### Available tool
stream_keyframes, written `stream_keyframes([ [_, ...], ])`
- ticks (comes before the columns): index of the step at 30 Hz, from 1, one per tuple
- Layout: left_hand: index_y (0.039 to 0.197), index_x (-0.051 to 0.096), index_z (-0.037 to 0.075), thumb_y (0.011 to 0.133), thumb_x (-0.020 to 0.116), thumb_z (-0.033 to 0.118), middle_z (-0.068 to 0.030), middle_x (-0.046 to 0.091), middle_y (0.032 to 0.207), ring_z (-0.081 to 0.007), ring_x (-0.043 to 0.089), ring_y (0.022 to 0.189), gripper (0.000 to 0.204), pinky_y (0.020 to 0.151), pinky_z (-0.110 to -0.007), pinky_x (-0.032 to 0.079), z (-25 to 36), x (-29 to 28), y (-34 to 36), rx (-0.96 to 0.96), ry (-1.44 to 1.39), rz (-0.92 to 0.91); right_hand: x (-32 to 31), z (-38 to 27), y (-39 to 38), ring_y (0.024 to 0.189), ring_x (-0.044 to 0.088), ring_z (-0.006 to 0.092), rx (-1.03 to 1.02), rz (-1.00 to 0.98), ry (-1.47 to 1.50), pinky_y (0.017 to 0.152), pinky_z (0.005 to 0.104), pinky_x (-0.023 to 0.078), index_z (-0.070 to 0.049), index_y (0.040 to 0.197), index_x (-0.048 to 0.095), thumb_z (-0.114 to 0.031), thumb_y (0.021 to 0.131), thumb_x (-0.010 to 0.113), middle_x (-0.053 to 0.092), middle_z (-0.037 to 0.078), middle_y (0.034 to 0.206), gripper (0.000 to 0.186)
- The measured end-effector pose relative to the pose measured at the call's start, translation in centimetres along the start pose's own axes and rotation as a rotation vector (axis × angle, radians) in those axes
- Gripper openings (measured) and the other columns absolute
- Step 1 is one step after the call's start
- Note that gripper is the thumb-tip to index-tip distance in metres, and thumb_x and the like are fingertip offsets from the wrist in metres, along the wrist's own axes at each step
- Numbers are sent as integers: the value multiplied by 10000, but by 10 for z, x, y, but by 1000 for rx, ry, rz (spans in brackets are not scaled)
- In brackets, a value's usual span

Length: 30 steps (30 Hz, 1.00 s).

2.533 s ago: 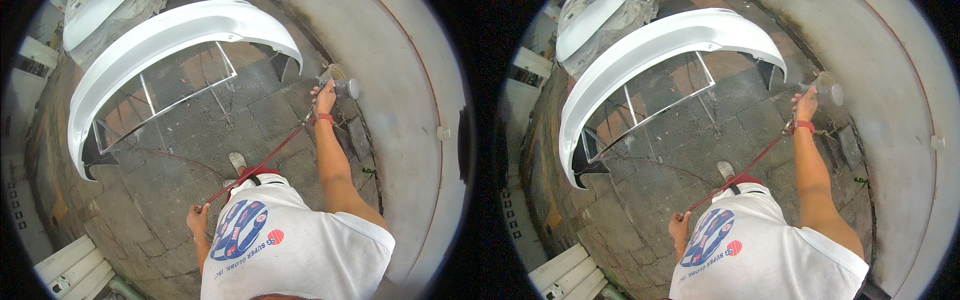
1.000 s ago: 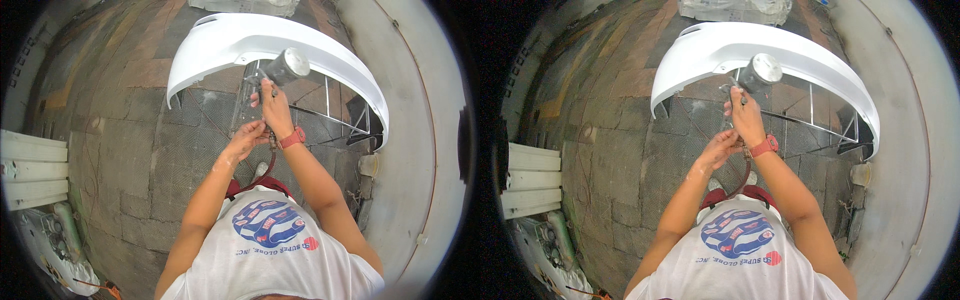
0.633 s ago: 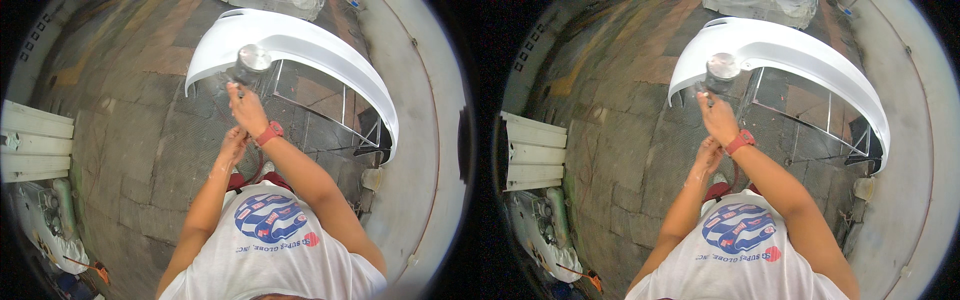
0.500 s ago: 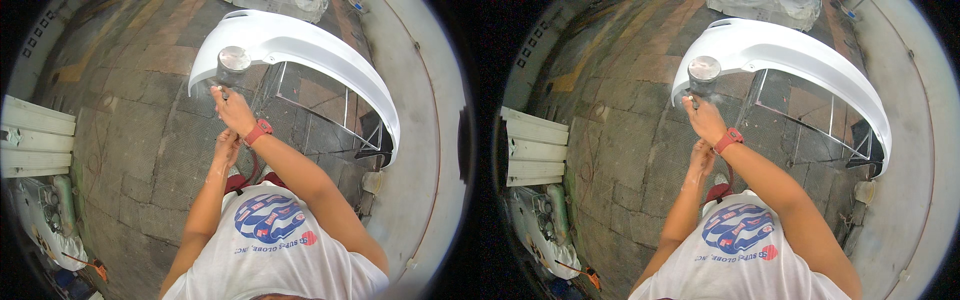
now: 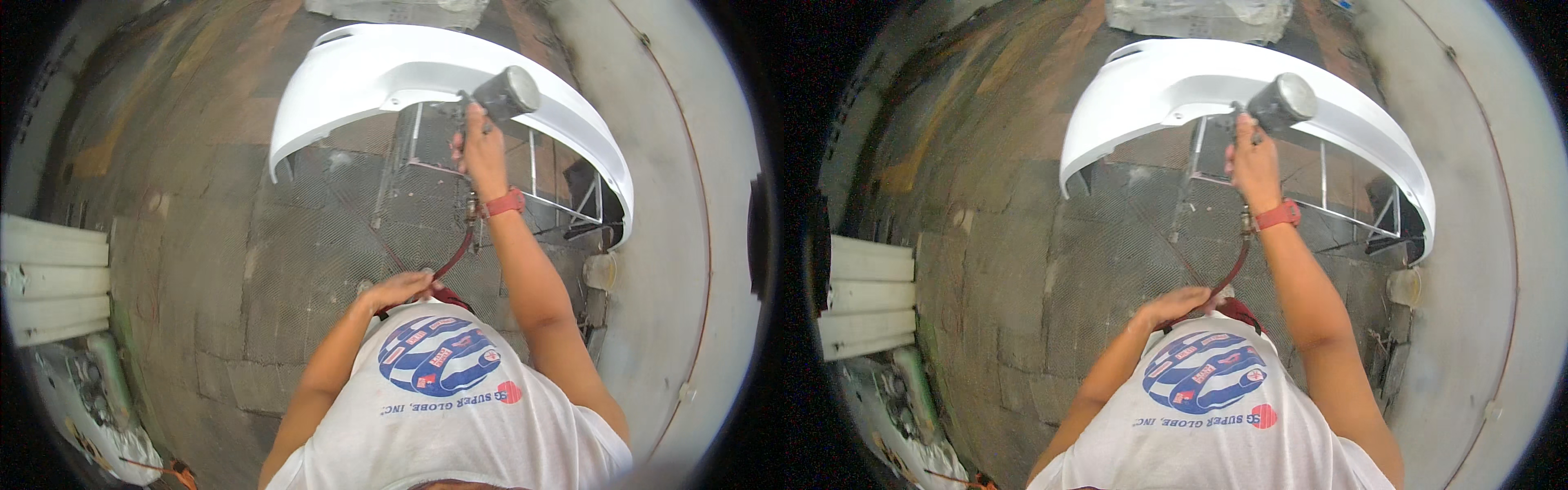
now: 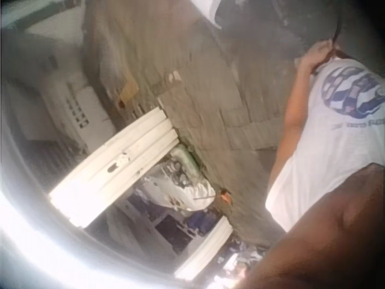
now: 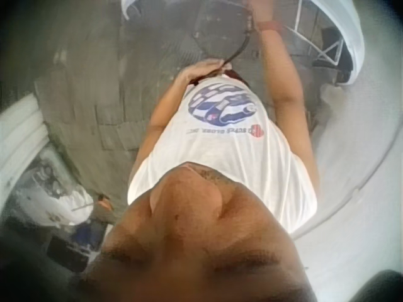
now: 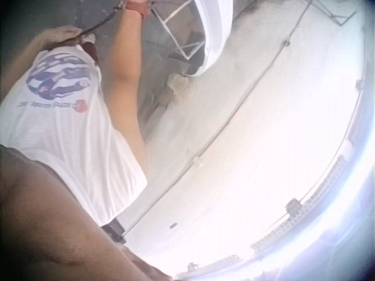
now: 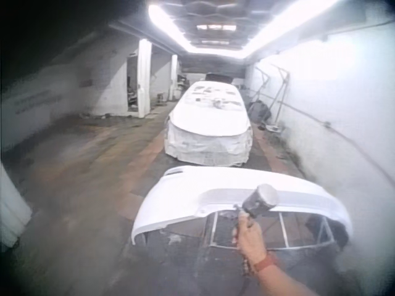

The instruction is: The person sits on the floor and mixes paint in a small container using a stirrer. They then stand, walk to a white car bumper mounted on a stand, and spray paint it with a spray gun.

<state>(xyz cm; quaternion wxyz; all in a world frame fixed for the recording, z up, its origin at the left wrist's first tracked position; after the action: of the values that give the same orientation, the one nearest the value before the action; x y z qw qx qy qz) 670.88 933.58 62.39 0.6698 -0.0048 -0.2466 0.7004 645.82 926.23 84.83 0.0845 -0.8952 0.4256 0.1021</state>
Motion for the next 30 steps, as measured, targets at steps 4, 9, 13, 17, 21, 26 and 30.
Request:
stream_keyframes([
  [4,1062,746,14,1092,571,533,-67,696,900,-168,609,848,548,793,-364,508,-73,-16,-26,-89,332,214,-103,14,26,509,594,119,-14,218,-20,389,271,426,-27,931,623,-613,1117,464,610,31,691,634],
  [9,1025,744,-3,1051,650,513,-89,719,902,-186,618,829,526,774,-382,499,-100,-22,-72,-249,329,452,-229,60,37,515,598,118,33,437,-77,395,283,439,-23,1022,642,-617,1114,469,603,24,685,626],
  [13,1039,761,3,1026,687,511,-107,747,922,-207,642,821,514,754,-381,498,-94,-23,-80,-385,428,476,-315,92,36,506,579,115,42,540,-104,393,287,428,-27,1003,635,-607,1119,460,596,22,685,616],
  [17,1070,770,12,993,729,503,-122,762,916,-238,681,810,499,754,-389,524,-93,-26,-65,-408,496,473,-380,111,36,504,582,124,56,645,-93,395,283,420,-44,909,608,-628,1112,448,596,25,678,638],
  [21,1089,769,17,974,761,473,-139,778,928,-274,721,837,471,791,-399,551,-52,-11,-39,-358,572,483,-438,128,36,475,561,121,97,749,-50,385,286,398,-42,982,629,-581,1121,475,594,22,666,578],
  [26,1093,762,14,972,771,431,-160,774,923,-277,733,835,434,787,-400,556,-11,12,-1,-287,527,468,-519,152,46,478,584,128,153,854,-148,406,302,419,-41,970,654,-579,1115,486,607,21,653,582],
  [30,1074,760,11,989,756,380,-158,767,883,-249,722,795,379,758,-381,552,10,26,14,-224,543,432,-557,151,64,506,609,153,94,955,-420,398,322,458,11,1099,686,-636,1104,449,627,51,689,689],
])
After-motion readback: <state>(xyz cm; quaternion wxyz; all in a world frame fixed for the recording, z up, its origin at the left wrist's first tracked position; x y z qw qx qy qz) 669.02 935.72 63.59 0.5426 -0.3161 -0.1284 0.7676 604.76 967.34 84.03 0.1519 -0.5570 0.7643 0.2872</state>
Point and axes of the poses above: each hand's wrist, its own y-axis towards the middle knuckle, its own x-axis out of the palm, z = x × y, the point moved 3 cm from there along y, towards the middle knuckle
